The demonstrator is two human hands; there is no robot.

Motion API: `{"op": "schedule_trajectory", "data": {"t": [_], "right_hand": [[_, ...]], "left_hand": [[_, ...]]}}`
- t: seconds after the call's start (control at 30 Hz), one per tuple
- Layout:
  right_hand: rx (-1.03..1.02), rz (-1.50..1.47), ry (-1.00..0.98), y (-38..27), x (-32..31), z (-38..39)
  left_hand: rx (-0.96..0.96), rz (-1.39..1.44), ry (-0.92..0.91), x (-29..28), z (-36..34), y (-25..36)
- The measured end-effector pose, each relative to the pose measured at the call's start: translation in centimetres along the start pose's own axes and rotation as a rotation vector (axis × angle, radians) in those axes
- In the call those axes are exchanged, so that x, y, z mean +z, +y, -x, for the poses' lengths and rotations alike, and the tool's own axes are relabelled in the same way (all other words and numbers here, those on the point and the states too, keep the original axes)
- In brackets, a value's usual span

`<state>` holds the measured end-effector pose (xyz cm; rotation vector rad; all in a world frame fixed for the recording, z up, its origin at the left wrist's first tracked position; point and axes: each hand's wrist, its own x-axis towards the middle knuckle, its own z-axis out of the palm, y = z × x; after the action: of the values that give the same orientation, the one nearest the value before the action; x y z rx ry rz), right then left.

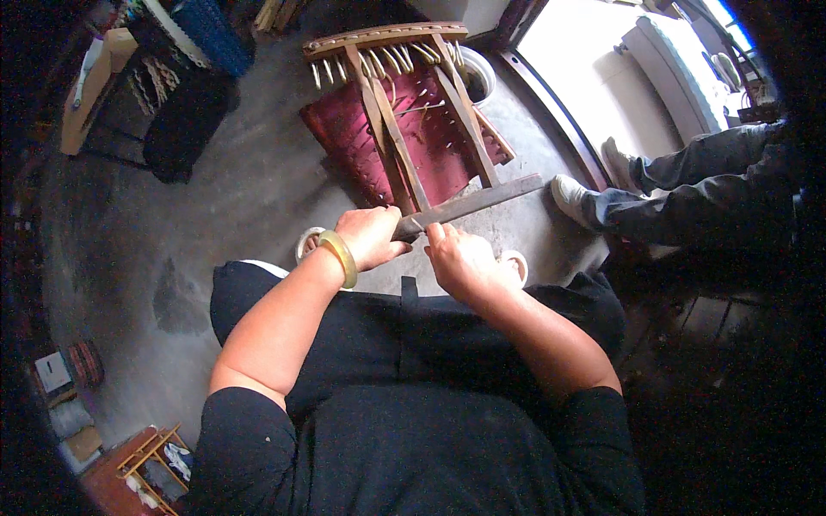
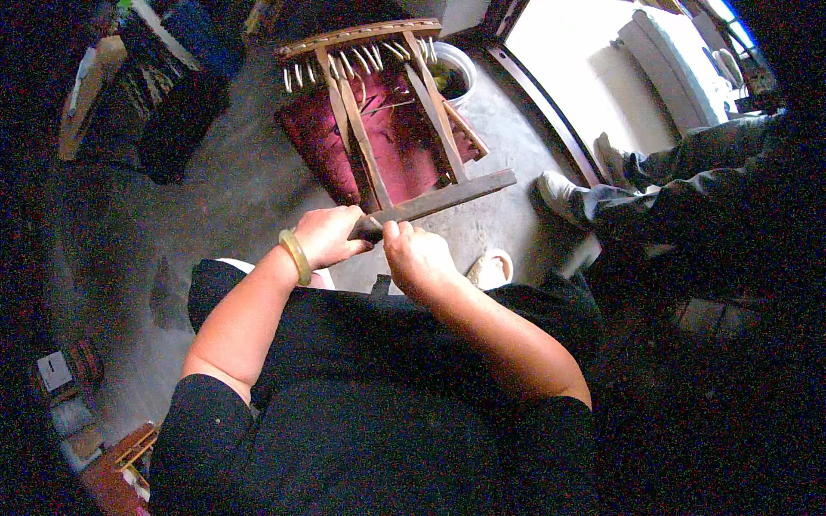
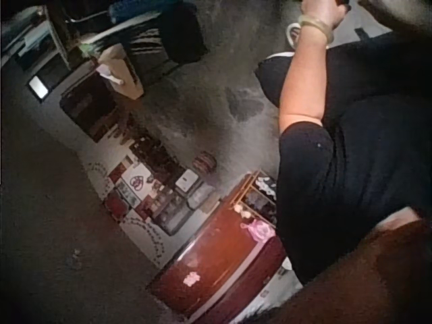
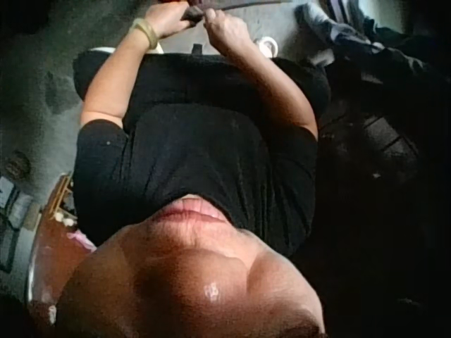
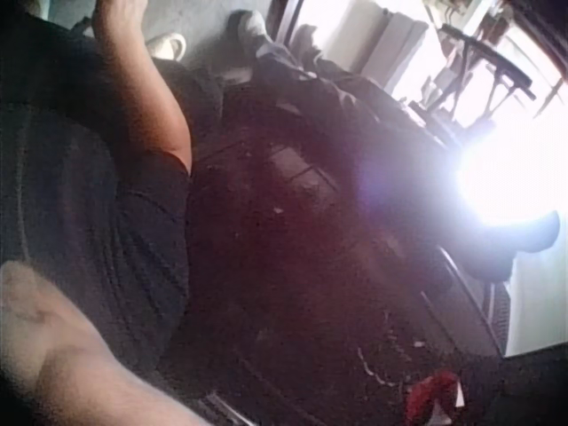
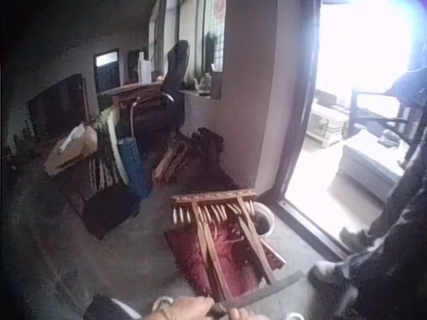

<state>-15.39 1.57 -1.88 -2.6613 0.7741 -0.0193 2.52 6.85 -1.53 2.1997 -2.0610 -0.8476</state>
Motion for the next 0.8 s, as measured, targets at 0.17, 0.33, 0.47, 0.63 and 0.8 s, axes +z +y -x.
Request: {"op": "schedule_trajectory", "data": {"t": [0.17, 0.33, 0.47, 0.63, 0.8], "right_hand": [[0.005, -0.017, -0.022, 0.3, 0.2, 0.0], [0.030, 0.016, -0.011, 0.6, 0.4, -0.4], [0.034, -0.006, -0.016, 1.1, 0.4, -0.3], [0.046, -0.046, 0.001, 1.5, -0.5, -0.2], [0.054, -0.031, -0.001, 2.1, -0.7, 0.1]], "left_hand": [[-0.011, 0.028, 0.124, -0.7, -0.3, 0.2], [0.077, 0.094, 0.567, -1.3, -2.4, -2.6], [0.052, 0.179, 0.612, -1.8, -4.6, -3.7], [-0.052, 0.250, 0.580, -2.0, -6.6, -4.0], [-0.112, 0.234, 0.522, -2.2, -7.0, -3.4]]}}
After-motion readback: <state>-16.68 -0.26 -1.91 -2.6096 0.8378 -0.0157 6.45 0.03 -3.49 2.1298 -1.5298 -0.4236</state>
